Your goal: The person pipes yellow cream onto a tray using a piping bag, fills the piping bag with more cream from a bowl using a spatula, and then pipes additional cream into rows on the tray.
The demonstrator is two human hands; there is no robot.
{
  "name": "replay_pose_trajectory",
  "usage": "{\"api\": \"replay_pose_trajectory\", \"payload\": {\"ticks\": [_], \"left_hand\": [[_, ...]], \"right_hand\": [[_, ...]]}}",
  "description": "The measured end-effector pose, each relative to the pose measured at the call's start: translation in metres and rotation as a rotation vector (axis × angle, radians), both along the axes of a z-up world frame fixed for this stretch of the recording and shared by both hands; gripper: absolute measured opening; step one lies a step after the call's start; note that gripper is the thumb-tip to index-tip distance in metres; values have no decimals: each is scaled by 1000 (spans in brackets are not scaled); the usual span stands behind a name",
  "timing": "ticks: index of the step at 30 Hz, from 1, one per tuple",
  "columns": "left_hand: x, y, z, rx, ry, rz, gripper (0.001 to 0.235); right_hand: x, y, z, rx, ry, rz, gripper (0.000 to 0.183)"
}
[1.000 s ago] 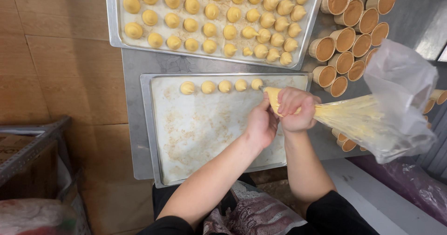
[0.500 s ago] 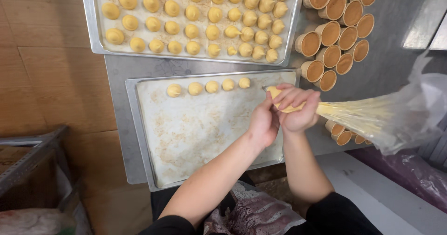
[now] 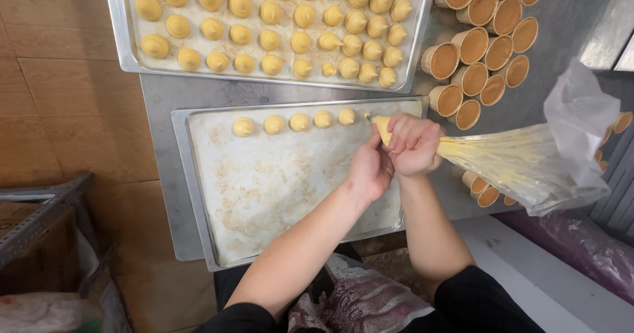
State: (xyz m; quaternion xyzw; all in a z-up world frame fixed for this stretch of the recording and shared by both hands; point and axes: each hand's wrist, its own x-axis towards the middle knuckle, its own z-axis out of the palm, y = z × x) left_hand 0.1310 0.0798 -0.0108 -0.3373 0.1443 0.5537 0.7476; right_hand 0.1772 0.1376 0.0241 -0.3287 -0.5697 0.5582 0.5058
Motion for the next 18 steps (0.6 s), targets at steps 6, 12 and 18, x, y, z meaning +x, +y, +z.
{"api": "replay_pose_trajectory", "payload": {"ticks": [6,12,18], "left_hand": [[-4,1,3,-5,-7,0,44],[-4,1,5,-6,-5,-3,44],[1,0,5,-31,0,8,42]], "right_hand": [[-6,1,6,16,-23,6,55],[-7,1,8,12,-19,-15,57],[-4,-1,6,-17,9,-50,56]]}}
